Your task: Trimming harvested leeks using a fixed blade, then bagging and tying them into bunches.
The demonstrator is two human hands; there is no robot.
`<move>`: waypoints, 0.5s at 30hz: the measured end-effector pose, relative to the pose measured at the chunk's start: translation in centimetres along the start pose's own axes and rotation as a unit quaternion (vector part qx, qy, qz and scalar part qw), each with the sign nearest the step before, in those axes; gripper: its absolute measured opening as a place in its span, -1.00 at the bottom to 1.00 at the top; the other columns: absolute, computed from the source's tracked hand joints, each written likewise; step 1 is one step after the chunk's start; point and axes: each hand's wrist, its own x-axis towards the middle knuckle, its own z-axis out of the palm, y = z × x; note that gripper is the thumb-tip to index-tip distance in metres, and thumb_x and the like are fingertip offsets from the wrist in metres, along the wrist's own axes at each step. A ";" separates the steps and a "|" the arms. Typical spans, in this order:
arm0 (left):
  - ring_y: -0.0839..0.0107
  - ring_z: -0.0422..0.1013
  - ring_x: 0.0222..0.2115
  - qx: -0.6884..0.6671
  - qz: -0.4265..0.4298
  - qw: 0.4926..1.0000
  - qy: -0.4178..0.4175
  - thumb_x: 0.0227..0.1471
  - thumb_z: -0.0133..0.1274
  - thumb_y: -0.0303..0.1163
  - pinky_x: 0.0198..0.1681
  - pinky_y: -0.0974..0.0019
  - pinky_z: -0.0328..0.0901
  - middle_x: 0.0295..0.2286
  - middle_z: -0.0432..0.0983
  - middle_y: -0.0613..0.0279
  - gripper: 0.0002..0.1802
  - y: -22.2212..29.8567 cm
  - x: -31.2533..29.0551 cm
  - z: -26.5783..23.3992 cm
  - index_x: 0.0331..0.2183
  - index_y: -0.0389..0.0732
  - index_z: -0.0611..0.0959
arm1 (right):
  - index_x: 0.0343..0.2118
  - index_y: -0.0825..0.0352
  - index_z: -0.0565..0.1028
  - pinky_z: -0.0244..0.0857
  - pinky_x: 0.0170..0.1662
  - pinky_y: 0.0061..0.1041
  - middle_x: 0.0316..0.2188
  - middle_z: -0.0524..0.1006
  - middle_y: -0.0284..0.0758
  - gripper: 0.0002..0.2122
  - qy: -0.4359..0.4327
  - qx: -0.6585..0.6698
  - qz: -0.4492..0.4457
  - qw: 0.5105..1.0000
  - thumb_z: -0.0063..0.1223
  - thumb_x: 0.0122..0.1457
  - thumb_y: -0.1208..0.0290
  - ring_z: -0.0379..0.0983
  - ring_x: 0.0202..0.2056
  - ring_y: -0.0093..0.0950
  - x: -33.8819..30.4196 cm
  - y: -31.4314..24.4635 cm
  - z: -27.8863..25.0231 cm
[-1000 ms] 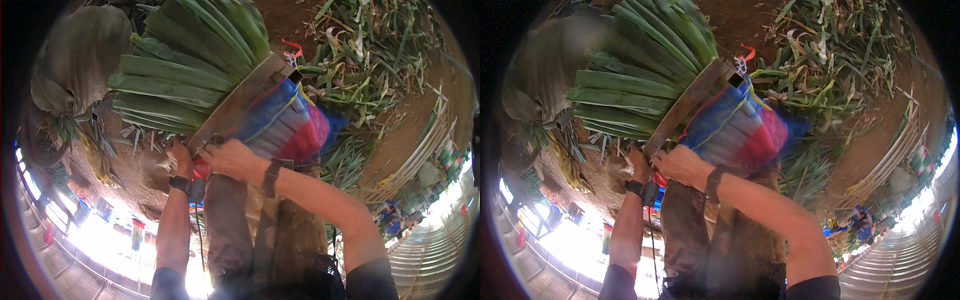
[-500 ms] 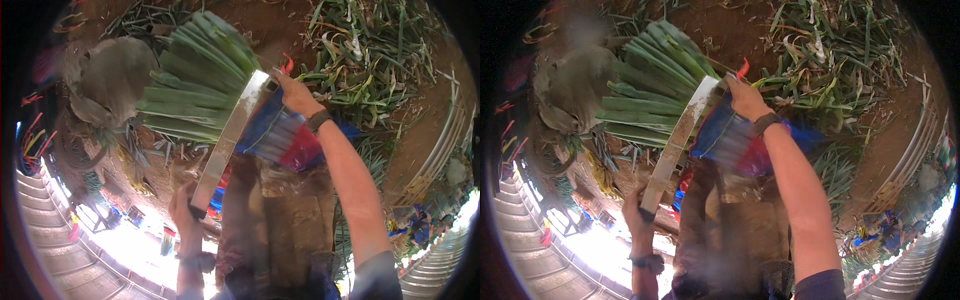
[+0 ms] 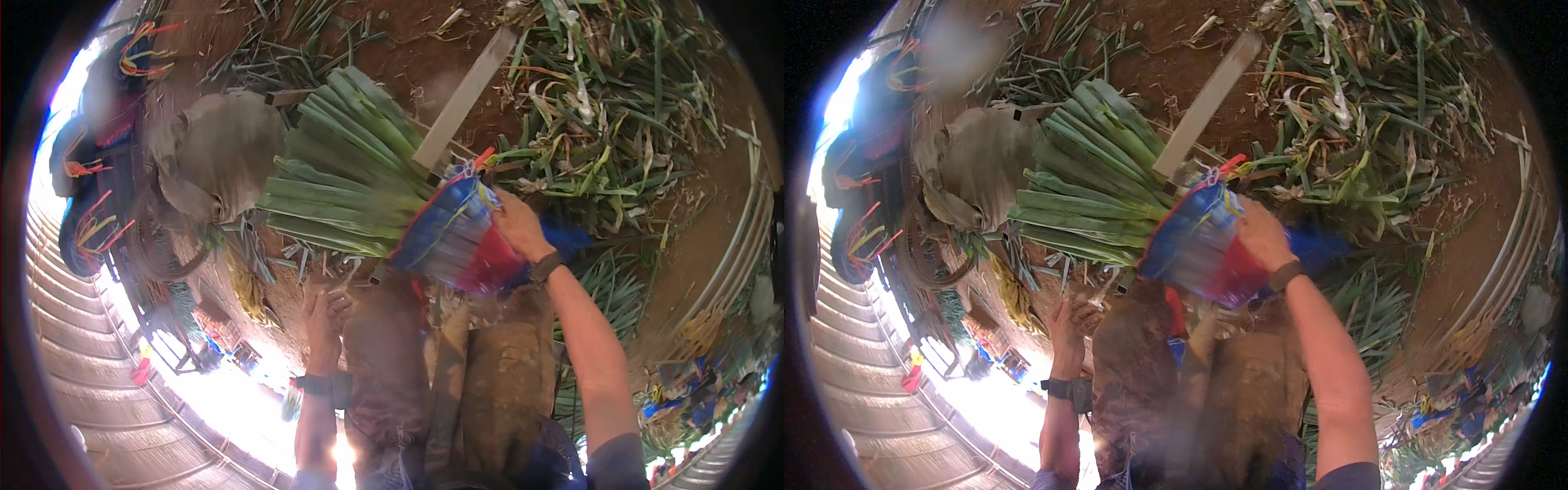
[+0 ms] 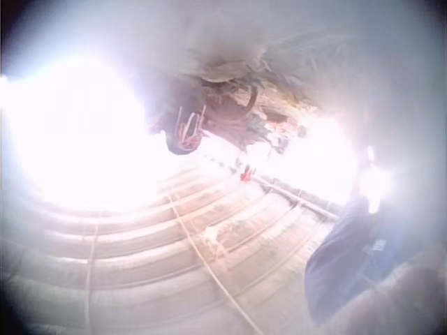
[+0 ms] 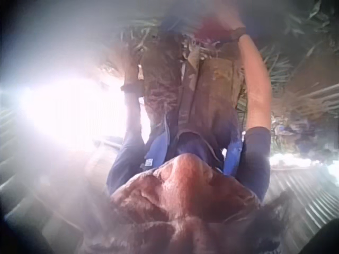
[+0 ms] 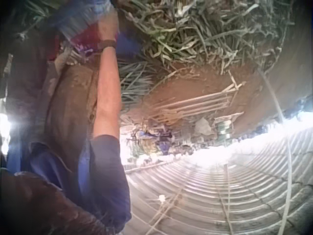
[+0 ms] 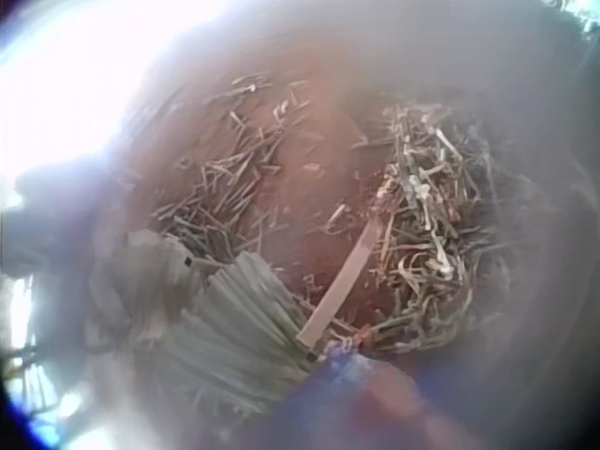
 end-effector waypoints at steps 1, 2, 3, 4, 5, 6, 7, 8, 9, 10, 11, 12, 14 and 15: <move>0.27 0.49 -0.39 0.003 -0.029 0.999 0.017 0.22 -0.08 -0.28 -0.39 0.34 0.42 -0.31 0.48 0.07 -0.62 -1.3 1.7 -0.8 -0.01 -0.30 0.38 | 0.09 0.40 0.33 0.30 0.01 -0.24 -0.03 0.44 -0.01 -0.55 0.028 0.033 0.002 0.999 -0.08 0.11 0.43 0.39 -0.03 -0.08 0.4 1.6 -0.6; 0.27 0.49 -0.40 0.007 -0.059 0.998 0.037 0.22 -0.08 -0.27 -0.39 0.31 0.42 -0.31 0.48 0.08 -0.61 -2.8 3.6 -1.9 -0.01 -0.30 0.38 | 0.07 0.40 0.35 0.29 0.02 -0.23 -0.04 0.46 -0.03 -0.57 0.053 0.068 0.004 0.996 -0.08 0.10 0.42 0.40 -0.04 -0.08 0.7 3.0 -0.9; 0.27 0.49 -0.40 0.001 -0.062 0.997 0.038 0.22 -0.08 -0.27 -0.39 0.31 0.42 -0.31 0.48 0.08 -0.61 -4.3 5.9 -3.6 -0.01 -0.30 0.38 | 0.06 0.40 0.37 0.30 0.02 -0.26 -0.06 0.47 -0.03 -0.58 0.062 0.087 0.006 0.994 -0.05 0.11 0.39 0.42 -0.05 -0.10 1.3 3.6 -1.7; 0.25 0.50 -0.38 0.028 -0.074 0.996 0.028 0.20 -0.05 -0.24 -0.39 0.28 0.45 -0.30 0.48 0.07 -0.62 -5.6 8.5 -5.8 -0.04 -0.29 0.40 | 0.04 0.40 0.38 0.31 0.01 -0.28 -0.08 0.49 -0.03 -0.58 0.069 0.109 0.006 0.992 -0.03 0.12 0.36 0.43 -0.06 -0.13 2.0 3.5 -2.2; 0.22 0.50 -0.36 0.053 -0.090 0.994 0.012 0.19 -0.02 -0.22 -0.40 0.25 0.47 -0.30 0.48 0.06 -0.63 -6.0 10.3 -6.7 -0.08 -0.27 0.42 | 0.04 0.39 0.38 0.33 -0.02 -0.32 -0.11 0.50 -0.04 -0.58 0.057 0.175 0.079 0.980 0.01 0.13 0.33 0.46 -0.10 -0.16 2.8 2.7 -3.0; 0.22 0.50 -0.36 0.047 -0.095 0.994 0.012 0.19 -0.02 -0.22 -0.40 0.25 0.47 -0.30 0.48 0.06 -0.63 -6.4 11.8 -8.0 -0.08 -0.27 0.42 | 0.06 0.37 0.37 0.33 -0.05 -0.33 -0.13 0.52 -0.05 -0.58 0.053 0.171 0.089 0.980 0.01 0.17 0.28 0.48 -0.13 -0.20 3.2 1.9 -4.2; 0.23 0.50 -0.36 0.089 -0.121 0.989 0.006 0.16 -0.02 -0.18 -0.39 0.25 0.45 -0.30 0.48 0.06 -0.57 -6.8 14.1 -8.1 -0.05 -0.28 0.41 | 0.08 0.38 0.36 0.32 -0.04 -0.34 -0.13 0.52 -0.07 -0.56 0.066 0.139 0.092 0.984 0.01 0.18 0.24 0.48 -0.11 -0.23 4.0 1.1 -4.7; 0.23 0.50 -0.36 0.131 -0.153 0.979 0.006 0.14 -0.01 -0.15 -0.38 0.25 0.43 -0.30 0.47 0.06 -0.51 -7.3 15.4 -8.5 -0.01 -0.29 0.40 | 0.09 0.39 0.35 0.30 -0.03 -0.35 -0.13 0.53 -0.09 -0.53 0.069 0.108 0.097 0.987 0.00 0.20 0.20 0.47 -0.10 -0.26 4.4 0.4 -5.2; 0.24 0.50 -0.33 0.097 -0.171 0.981 -0.006 0.11 0.01 -0.14 -0.40 0.21 0.43 -0.31 0.48 0.08 -0.51 -7.6 17.8 -8.7 -0.03 -0.26 0.43 | 0.10 0.41 0.34 0.29 0.00 -0.35 -0.10 0.52 -0.10 -0.51 0.062 0.096 0.114 0.987 -0.01 0.21 0.16 0.46 -0.07 -0.27 6.0 -0.2 -6.4; 0.24 0.50 -0.33 0.085 -0.190 0.978 -0.008 0.11 0.01 -0.14 -0.40 0.21 0.43 -0.31 0.48 0.08 -0.51 -8.7 19.1 -9.0 -0.03 -0.26 0.43 | 0.12 0.42 0.33 0.27 0.02 -0.36 -0.06 0.51 -0.11 -0.48 0.048 0.079 0.137 0.986 -0.02 0.23 0.12 0.45 -0.04 -0.28 7.3 -0.5 -8.0; 0.25 0.50 -0.34 0.085 -0.179 0.980 -0.022 0.10 0.01 -0.15 -0.40 0.20 0.43 -0.32 0.48 0.10 -0.53 -9.4 21.5 -9.3 -0.03 -0.24 0.45 | 0.13 0.44 0.32 0.24 0.05 -0.36 -0.01 0.47 -0.10 -0.46 0.053 0.078 0.150 0.984 -0.05 0.24 0.08 0.43 -0.01 -0.26 9.1 -0.3 -8.3; 0.25 0.50 -0.34 0.083 -0.168 0.982 -0.033 0.10 0.01 -0.15 -0.39 0.18 0.43 -0.32 0.49 0.13 -0.54 -10.2 23.5 -9.8 -0.03 -0.22 0.46 | 0.13 0.43 0.32 0.25 0.05 -0.36 0.02 0.44 -0.08 -0.44 0.027 0.083 0.156 0.984 -0.09 0.25 0.03 0.42 0.01 -0.26 10.7 -0.2 -9.1; 0.22 0.50 -0.34 0.071 -0.157 0.983 -0.061 0.11 -0.02 -0.16 -0.40 0.16 0.43 -0.29 0.51 0.15 -0.59 -12.3 27.0 -14.0 -0.06 -0.18 0.49 | 0.13 0.43 0.32 0.26 0.04 -0.35 0.02 0.45 -0.09 -0.42 0.000 0.112 0.191 0.975 -0.12 0.26 -0.01 0.41 0.02 -0.29 14.3 -3.3 -8.6; 0.28 0.47 -0.23 0.251 -0.007 0.950 -0.185 0.18 -0.12 -0.17 -0.28 0.22 0.41 -0.20 0.50 0.15 -0.57 -13.0 28.7 -15.6 0.02 -0.16 0.45 | 0.12 0.43 0.33 0.27 0.04 -0.34 0.03 0.44 -0.12 -0.40 -0.002 0.095 0.216 0.972 -0.15 0.26 -0.05 0.41 0.02 -0.31 16.3 -5.3 -8.5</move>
